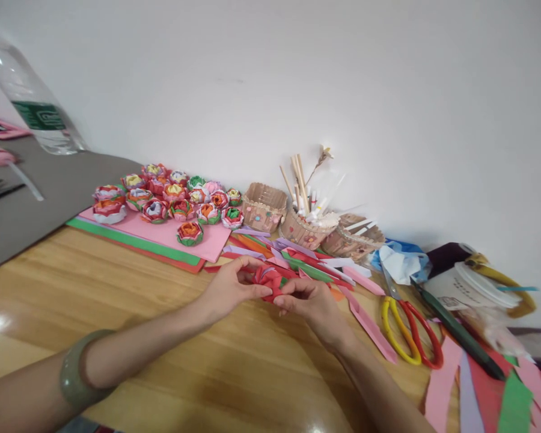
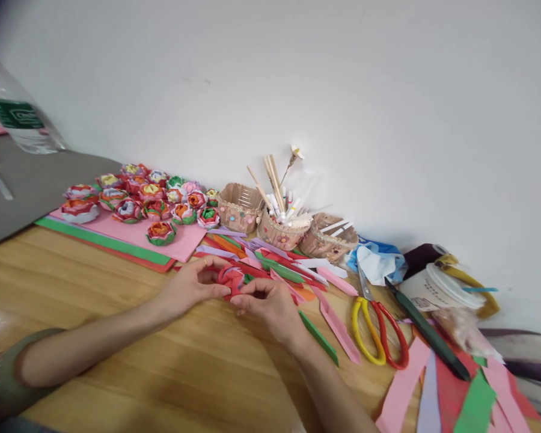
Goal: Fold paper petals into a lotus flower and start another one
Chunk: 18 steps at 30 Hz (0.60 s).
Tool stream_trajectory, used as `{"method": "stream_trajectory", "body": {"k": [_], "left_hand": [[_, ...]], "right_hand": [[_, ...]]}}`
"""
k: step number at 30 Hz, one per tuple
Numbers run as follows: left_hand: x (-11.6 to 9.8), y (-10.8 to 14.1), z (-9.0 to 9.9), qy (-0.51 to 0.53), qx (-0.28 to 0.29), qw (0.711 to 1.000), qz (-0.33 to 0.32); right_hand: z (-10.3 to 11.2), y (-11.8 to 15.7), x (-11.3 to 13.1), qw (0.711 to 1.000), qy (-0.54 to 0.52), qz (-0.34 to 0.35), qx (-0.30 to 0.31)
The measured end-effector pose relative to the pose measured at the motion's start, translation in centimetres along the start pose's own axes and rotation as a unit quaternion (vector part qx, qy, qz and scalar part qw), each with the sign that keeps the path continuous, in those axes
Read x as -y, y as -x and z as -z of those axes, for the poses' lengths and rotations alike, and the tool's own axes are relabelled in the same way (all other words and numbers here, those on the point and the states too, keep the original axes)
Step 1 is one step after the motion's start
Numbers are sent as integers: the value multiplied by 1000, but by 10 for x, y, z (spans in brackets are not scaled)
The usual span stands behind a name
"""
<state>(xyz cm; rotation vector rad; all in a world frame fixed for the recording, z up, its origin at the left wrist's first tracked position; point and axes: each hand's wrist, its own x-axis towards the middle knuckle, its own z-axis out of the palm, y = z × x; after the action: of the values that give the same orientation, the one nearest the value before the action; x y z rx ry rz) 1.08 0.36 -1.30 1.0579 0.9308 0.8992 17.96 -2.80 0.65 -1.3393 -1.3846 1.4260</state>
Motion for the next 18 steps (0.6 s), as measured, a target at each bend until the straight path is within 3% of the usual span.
{"method": "stream_trajectory", "body": {"k": [9, 18], "left_hand": [[-1, 3, -3, -12, 31, 999, -8], [0, 1, 0, 2, -6, 1000, -7]], "right_hand": [[-2, -1, -9, 1000, -14, 10, 24], [1, 1, 2, 1000, 4, 14, -8]]}}
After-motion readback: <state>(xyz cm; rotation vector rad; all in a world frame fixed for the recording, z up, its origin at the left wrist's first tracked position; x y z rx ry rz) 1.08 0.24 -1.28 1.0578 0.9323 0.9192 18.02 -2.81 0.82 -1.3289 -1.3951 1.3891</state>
